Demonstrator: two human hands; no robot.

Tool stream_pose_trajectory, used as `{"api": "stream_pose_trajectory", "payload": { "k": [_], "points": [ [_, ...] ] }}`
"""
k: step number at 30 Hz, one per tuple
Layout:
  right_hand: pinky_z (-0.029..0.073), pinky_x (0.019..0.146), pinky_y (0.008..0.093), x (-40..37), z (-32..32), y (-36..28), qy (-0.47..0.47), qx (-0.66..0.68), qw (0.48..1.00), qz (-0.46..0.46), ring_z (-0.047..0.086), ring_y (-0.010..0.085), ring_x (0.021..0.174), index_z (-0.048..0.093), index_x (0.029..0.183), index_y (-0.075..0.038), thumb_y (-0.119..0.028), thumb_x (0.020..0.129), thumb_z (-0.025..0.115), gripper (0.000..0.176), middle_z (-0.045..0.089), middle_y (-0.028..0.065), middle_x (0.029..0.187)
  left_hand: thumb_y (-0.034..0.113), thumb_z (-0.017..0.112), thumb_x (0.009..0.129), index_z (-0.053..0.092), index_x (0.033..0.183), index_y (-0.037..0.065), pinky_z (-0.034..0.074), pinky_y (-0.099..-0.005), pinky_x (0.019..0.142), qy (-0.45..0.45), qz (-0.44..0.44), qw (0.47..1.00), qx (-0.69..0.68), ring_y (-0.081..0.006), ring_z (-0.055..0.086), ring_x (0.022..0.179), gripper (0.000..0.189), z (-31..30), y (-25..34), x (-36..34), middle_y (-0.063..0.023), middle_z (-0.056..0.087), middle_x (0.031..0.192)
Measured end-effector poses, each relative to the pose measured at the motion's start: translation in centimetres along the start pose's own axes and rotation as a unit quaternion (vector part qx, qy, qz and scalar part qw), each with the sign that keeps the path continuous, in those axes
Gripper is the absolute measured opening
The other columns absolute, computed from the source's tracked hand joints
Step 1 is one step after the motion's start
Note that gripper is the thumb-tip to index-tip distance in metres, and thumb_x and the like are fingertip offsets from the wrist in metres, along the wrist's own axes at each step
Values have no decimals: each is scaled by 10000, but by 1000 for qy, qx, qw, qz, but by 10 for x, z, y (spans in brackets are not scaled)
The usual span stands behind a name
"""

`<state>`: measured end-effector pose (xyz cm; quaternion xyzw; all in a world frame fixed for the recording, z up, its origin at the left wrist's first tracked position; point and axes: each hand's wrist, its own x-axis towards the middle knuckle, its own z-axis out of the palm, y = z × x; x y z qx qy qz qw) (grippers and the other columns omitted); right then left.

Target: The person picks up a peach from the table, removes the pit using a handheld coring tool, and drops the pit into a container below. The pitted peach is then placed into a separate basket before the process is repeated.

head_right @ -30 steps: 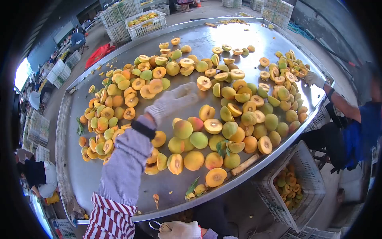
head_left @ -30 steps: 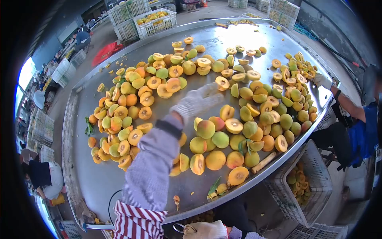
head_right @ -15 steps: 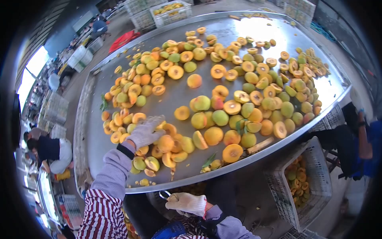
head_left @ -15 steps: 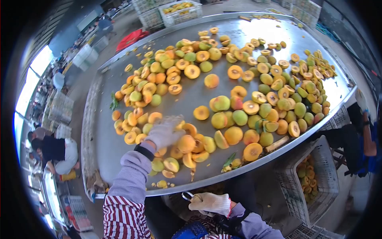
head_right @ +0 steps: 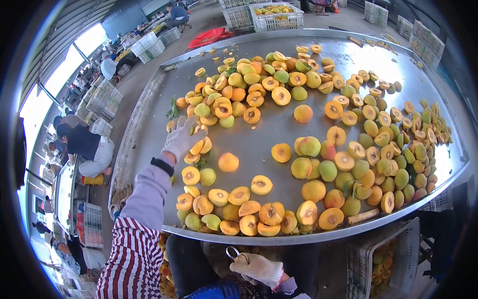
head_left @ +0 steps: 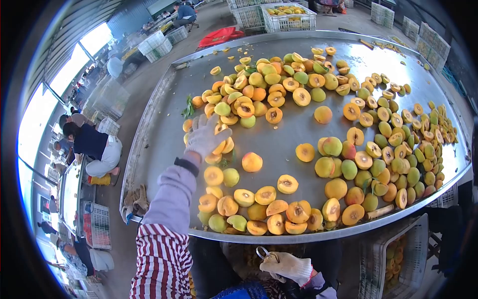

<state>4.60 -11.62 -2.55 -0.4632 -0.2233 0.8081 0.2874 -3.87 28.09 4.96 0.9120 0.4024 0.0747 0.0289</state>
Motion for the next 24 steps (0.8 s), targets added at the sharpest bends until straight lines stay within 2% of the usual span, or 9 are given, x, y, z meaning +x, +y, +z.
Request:
{"api": "stream_pose_trajectory", "payload": {
  "k": [2, 4, 8, 9, 13, 15, 16, 18, 24],
  "points": [
    [394, 459, 234, -2, 0, -8, -12, -6, 1000, -2, 483, 65, 487, 522, 851, -96, -334, 942, 659, 290, 509, -46, 625, 596, 574, 877, 612, 1301, 159, 350, -475, 1112, -95, -168, 981, -16, -415, 415, 1347, 611, 26, -24, 23, -228, 465, 1421],
    [395, 459, 238, 0, 0, -11, -6, -1, 1000, 18, 481, 65, 486, 531, 862, -92, -326, 944, 657, 278, 509, -48, 625, 648, 515, 875, 590, 1342, 177, 326, -503, 1125, -104, -167, 979, 46, -462, 375, 1364, 668, 40, -19, 29, -261, 428, 1444],
    [398, 465, 238, 7, 0, -8, -11, -12, 1000, 12, 484, 66, 487, 544, 868, -95, -346, 949, 644, 282, 511, -48, 626, 614, 528, 879, 564, 1385, 246, 302, -508, 1150, -124, -61, 990, -5, -507, 308, 1399, 626, 52, -13, 5, -288, 292, 1556],
    [393, 459, 238, 8, 0, -9, -3, -7, 1000, 19, 479, 74, 486, 539, 876, -87, -304, 952, 654, 257, 516, -34, 623, 634, 542, 858, 564, 1388, 278, 327, -468, 1155, -128, -62, 990, -16, -455, 298, 1423, 639, 45, -3, -11, -250, 259, 1583],
    [378, 448, 260, -1, 13, -28, 18, 13, 1000, -4, 475, 92, 466, 559, 805, -83, -266, 952, 644, 250, 527, -13, 595, 547, 571, 888, 583, 1361, 248, 332, -465, 1153, -157, 70, 985, -4, -431, 336, 1409, 560, 27, -9, -50, -215, 353, 1540],
    [345, 400, 267, 2, 14, -31, 14, 14, 999, -31, 466, 104, 416, 562, 713, -86, -211, 945, 625, 271, 535, 3, 561, 463, 580, 916, 606, 1323, 194, 355, -459, 1138, -303, 267, 875, -267, -395, 391, 1389, 488, 9, -42, -38, -175, 464, 1465],
    [345, 400, 267, 3, 16, -32, 12, 11, 999, -30, 466, 104, 416, 562, 713, -86, -211, 945, 625, 271, 535, 3, 561, 463, 580, 916, 606, 1323, 194, 355, -459, 1138, -300, 264, 877, -267, -395, 391, 1389, 488, 3, -50, -33, -175, 464, 1465],
    [350, 405, 268, 4, 18, -33, 40, 15, 999, -12, 466, 102, 422, 560, 715, -94, -199, 935, 638, 255, 534, 2, 564, 377, 587, 932, 597, 1318, 158, 371, -436, 1128, -150, 37, 948, -280, -373, 448, 1348, 443, -8, -61, -15, -149, 542, 1385],
    [373, 438, 285, 14, 15, -33, 31, -33, 999, -25, 486, 99, 452, 601, 741, -86, -220, 926, 654, 234, 545, -7, 577, 421, 663, 839, 483, 1430, 194, 389, -437, 1101, 36, -116, 992, -35, -385, 443, 1330, 658, 54, -157, 56, -174, 447, 1447]
  ]
}}
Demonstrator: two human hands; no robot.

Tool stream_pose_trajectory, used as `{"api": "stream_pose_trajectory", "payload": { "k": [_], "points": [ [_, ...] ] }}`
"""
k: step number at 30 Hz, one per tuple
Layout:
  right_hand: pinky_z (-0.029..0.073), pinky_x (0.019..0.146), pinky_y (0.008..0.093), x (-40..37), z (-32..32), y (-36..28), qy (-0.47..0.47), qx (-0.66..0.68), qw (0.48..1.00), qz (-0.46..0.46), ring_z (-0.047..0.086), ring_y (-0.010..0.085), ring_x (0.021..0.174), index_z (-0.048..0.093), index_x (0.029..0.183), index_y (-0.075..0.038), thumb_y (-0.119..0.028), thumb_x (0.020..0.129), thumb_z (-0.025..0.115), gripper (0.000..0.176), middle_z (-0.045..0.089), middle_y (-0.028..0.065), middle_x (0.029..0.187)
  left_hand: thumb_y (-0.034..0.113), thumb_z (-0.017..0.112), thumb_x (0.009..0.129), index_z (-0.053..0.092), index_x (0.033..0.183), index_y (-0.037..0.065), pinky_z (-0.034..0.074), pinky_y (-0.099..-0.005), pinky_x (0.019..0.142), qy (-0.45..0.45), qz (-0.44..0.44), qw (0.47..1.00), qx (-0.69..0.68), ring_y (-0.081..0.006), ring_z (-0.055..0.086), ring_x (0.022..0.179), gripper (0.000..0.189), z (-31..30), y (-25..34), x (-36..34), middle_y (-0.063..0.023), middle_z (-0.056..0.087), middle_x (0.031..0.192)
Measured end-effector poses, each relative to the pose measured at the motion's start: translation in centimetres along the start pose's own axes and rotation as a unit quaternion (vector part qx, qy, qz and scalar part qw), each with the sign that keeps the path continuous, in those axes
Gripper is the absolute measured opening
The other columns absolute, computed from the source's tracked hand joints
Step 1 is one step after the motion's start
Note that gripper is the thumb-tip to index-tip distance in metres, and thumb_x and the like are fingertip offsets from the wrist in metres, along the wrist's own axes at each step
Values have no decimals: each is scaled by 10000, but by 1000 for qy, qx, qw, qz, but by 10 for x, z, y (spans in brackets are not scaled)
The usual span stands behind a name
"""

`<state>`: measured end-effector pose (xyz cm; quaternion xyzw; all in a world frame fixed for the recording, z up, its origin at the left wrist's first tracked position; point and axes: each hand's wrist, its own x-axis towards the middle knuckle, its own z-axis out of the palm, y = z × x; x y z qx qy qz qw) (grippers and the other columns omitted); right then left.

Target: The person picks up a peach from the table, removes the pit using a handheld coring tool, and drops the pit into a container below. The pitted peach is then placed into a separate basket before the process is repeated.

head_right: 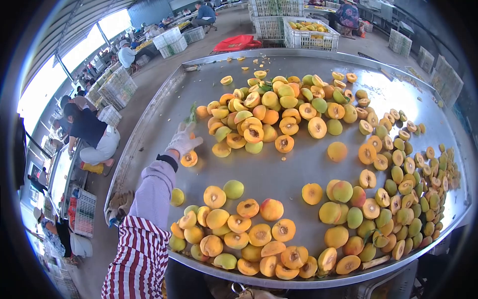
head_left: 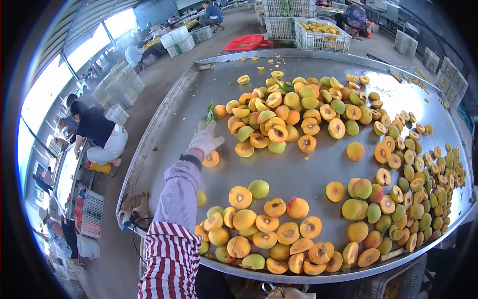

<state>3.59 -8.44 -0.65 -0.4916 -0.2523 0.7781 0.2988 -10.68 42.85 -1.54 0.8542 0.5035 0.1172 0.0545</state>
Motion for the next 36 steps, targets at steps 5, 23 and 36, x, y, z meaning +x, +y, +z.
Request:
{"api": "stream_pose_trajectory", "payload": {
  "k": [5, 23, 36],
  "points": [
    [381, 467, 284, 6, 1, 4, 47, -30, 998, 28, 490, 93, 490, 600, 761, -93, -246, 916, 672, 230, 534, -26, 594, 398, 620, 848, 428, 1455, 215, 416, -455, 1068, -42, -125, 991, 13, -398, 485, 1279, 663, 25, -19, -1, -183, 488, 1373],
    [422, 517, 250, 14, -2, 43, 6, -63, 998, -2, 510, 93, 546, 559, 940, -76, -344, 940, 663, 288, 554, -1, 685, 260, 666, 929, 508, 1351, 52, 518, -298, 923, -131, 2, 908, -397, -150, 618, 1050, 496, -82, 62, -176, -59, 606, 1193],
    [438, 504, 247, -18, 24, 50, 108, -114, 987, -20, 556, 78, 583, 571, 1080, -75, -342, 923, 684, 329, 592, 1, 769, 438, 651, 936, 462, 1357, 70, 551, -309, 609, -120, -99, 702, -694, -251, 671, 876, 590, -288, 3, -395, -170, 613, 1156]
  ]
}}
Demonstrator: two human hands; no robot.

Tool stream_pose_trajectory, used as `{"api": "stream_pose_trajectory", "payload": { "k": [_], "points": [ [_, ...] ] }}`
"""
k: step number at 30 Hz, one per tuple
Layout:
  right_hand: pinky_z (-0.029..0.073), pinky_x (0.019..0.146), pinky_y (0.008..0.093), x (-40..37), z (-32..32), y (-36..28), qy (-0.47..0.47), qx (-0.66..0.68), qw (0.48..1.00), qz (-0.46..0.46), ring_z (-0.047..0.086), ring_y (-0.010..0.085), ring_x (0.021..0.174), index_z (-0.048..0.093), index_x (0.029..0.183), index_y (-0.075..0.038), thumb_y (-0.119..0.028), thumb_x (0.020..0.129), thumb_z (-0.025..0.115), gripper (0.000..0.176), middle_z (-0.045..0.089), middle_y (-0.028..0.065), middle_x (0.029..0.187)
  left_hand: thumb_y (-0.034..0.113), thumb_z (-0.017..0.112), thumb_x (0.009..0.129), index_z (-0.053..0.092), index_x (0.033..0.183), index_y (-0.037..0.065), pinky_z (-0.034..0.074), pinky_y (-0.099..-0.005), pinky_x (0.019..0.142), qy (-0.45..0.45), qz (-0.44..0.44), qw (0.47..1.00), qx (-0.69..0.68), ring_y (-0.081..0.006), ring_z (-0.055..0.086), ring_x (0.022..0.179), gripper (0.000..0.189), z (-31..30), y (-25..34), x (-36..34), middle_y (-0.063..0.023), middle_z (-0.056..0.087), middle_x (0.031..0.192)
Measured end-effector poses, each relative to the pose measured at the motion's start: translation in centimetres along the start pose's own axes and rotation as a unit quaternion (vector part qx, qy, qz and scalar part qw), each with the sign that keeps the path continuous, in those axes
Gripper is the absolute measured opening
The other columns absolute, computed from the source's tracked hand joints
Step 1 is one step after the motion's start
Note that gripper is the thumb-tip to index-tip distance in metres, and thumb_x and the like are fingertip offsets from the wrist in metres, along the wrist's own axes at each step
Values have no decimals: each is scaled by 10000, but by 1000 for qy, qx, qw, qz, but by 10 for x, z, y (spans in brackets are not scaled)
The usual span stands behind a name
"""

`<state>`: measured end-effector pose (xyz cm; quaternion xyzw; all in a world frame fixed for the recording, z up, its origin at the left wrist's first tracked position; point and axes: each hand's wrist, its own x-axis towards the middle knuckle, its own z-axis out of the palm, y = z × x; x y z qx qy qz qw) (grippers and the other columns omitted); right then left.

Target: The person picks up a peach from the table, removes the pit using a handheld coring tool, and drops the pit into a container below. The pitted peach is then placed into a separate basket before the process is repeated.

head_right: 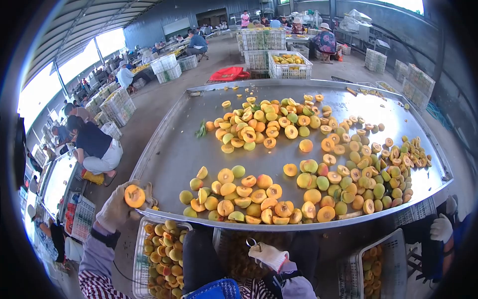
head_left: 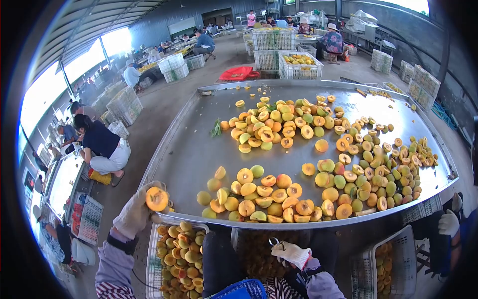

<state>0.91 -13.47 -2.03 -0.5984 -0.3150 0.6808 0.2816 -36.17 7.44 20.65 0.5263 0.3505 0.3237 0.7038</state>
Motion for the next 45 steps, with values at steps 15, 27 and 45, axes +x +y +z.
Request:
{"api": "stream_pose_trajectory", "payload": {
  "k": [15, 27, 45],
  "points": [
    [521, 632, 352, -126, 98, -81, 208, -127, 947, -208, 673, 272, 646, 624, 1060, -82, -301, 883, 731, 301, 647, 125, 715, 509, 499, 1013, 453, 1405, -9, 555, -356, 861, -73, 11, 975, -209, -254, 663, 1031, 651, 176, -154, -7, -176, 631, 1221],
    [547, 556, 396, -124, 102, -59, 322, -204, 877, -292, 693, 344, 635, 614, 997, -36, -245, 833, 767, 307, 660, 157, 681, 550, 496, 998, 527, 1334, -18, 486, -382, 995, -12, 36, 995, -89, -245, 620, 1106, 661, 217, -155, -36, -180, 625, 1235],
    [516, 545, 353, -141, 105, -58, 301, -193, 899, -253, 695, 287, 602, 594, 993, -17, -244, 865, 750, 303, 639, 144, 666, 301, 475, 1061, 579, 1268, -25, 484, -332, 978, 43, 105, 993, -43, -200, 622, 1103, 400, 236, -162, -47, -130, 657, 1187]
  ]
}}
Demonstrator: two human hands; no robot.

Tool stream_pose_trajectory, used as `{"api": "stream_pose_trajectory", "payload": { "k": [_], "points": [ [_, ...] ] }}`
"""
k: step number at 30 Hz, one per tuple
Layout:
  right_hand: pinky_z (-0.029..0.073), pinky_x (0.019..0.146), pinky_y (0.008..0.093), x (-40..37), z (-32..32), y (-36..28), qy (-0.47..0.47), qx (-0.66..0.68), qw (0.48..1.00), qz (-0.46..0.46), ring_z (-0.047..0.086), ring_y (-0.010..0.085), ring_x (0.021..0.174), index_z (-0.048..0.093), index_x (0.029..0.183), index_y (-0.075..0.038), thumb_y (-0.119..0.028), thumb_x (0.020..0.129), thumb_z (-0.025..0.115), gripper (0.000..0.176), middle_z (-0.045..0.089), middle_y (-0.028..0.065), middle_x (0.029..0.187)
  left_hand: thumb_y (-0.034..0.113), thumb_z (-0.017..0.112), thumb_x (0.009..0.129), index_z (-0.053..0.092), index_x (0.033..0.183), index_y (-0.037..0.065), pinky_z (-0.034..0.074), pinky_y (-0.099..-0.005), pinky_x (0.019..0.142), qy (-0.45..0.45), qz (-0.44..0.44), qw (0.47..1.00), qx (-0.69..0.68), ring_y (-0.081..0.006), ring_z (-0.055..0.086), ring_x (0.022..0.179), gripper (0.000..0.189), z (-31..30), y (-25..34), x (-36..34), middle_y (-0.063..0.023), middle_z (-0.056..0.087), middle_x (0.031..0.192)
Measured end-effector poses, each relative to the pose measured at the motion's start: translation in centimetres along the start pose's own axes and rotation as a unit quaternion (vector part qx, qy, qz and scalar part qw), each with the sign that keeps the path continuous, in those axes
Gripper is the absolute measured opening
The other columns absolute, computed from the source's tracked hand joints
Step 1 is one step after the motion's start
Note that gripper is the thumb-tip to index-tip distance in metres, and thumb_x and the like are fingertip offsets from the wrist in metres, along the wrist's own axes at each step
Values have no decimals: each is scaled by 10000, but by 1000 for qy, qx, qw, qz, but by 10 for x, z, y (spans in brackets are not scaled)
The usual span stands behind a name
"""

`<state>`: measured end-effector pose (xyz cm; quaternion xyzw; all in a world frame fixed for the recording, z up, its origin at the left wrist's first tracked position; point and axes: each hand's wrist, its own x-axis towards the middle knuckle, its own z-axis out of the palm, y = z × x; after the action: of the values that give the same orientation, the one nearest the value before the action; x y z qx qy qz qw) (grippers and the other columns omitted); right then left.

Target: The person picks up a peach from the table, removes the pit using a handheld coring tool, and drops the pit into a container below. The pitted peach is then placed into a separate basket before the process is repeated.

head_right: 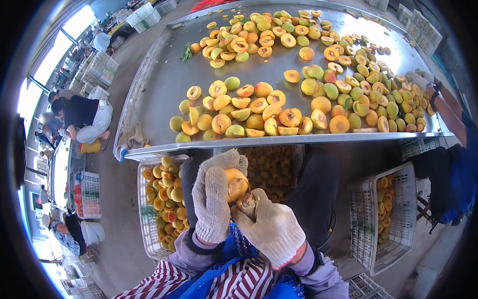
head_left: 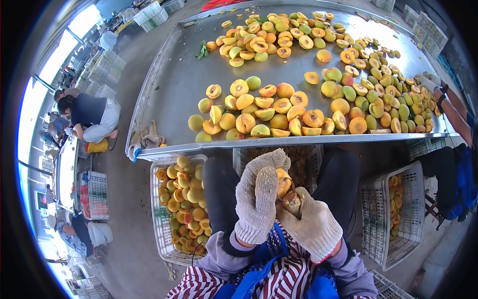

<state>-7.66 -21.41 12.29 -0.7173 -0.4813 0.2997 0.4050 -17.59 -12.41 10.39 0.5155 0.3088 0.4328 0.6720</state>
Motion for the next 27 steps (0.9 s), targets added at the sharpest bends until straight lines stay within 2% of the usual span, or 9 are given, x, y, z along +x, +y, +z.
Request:
{"api": "stream_pose_trajectory", "payload": {
  "k": [5, 8, 10, 13, 15, 18, 19, 23, 27],
  "points": [
    [530, 530, 402, -2, 4, 4, -4, 62, 998, 15, 669, 365, 601, 593, 936, -39, -242, 857, 744, 265, 641, 160, 664, 280, 463, 1064, 577, 1273, -25, 486, -323, 961, 4, -59, 996, -73, -191, 623, 1098, 387, 4, 7, -1, -126, 662, 1169],
    [537, 590, 371, -1, 5, 9, -65, 130, 986, 88, 706, 299, 657, 616, 1015, -25, -247, 877, 727, 283, 663, 176, 719, 286, 464, 1064, 581, 1267, -26, 498, -318, 939, -21, -12, 1000, -12, -181, 638, 1051, 390, 4, 6, -3, -121, 668, 1150],
    [498, 619, 249, -5, 10, 14, -93, 237, 959, 124, 581, 59, 678, 595, 1172, -10, -199, 918, 714, 338, 656, -8, 809, 308, 476, 1061, 604, 1232, -19, 513, -306, 900, -8, 2, 1000, -9, -171, 652, 983, 390, 8, 9, -5, -107, 679, 1121],
    [528, 656, 301, 0, 3, 3, -132, 259, 942, 166, 675, 141, 707, 614, 1102, 4, -237, 916, 703, 317, 693, 74, 788, 318, 495, 1055, 630, 1187, -5, 527, -294, 852, -50, -140, 989, -19, -168, 660, 949, 374, 1, 31, 8, -91, 687, 1106],
    [514, 627, 283, 2, 1, -1, -138, 308, 926, 169, 639, 119, 666, 613, 1110, 2, -230, 927, 693, 306, 679, 45, 777, 327, 518, 1043, 642, 1153, 1, 533, -287, 822, -52, -127, 990, 18, -177, 674, 945, 366, -1, 27, 8, -98, 694, 1084],
    [470, 548, 247, 8, -13, -9, -186, 389, 877, 212, 572, 79, 586, 610, 1095, -6, -210, 944, 673, 261, 646, 2, 743, 303, 513, 1034, 636, 1132, -14, 535, -312, 796, -48, 158, 965, 204, -192, 694, 898, 354, -2, 14, 7, -126, 698, 1021],
    [440, 498, 228, 9, -18, -10, -227, 420, 842, 252, 540, 59, 547, 609, 1072, -14, -198, 951, 665, 228, 628, -11, 718, 303, 513, 1034, 636, 1132, -14, 535, -312, 796, -49, 158, 965, 205, -192, 694, 898, 354, -1, 17, 7, -126, 698, 1021],
    [380, 421, 211, 0, -8, -10, -208, 333, 888, 241, 499, 54, 471, 598, 959, -28, -207, 953, 658, 189, 577, -16, 639, 249, 487, 1043, 648, 1133, -7, 526, -308, 763, -120, -20, 984, 127, -170, 682, 849, 316, -7, 40, 14, -100, 705, 944],
    [340, 364, 214, -4, -25, -7, -314, 445, 803, 243, 454, 76, 390, 575, 866, -36, -248, 957, 641, 240, 534, -11, 564, 231, 520, 1028, 689, 1078, 0, 528, -299, 723, -145, -84, 977, 134, -154, 677, 821, 291, -4, 58, 10, -90, 709, 930]
  ]
}}
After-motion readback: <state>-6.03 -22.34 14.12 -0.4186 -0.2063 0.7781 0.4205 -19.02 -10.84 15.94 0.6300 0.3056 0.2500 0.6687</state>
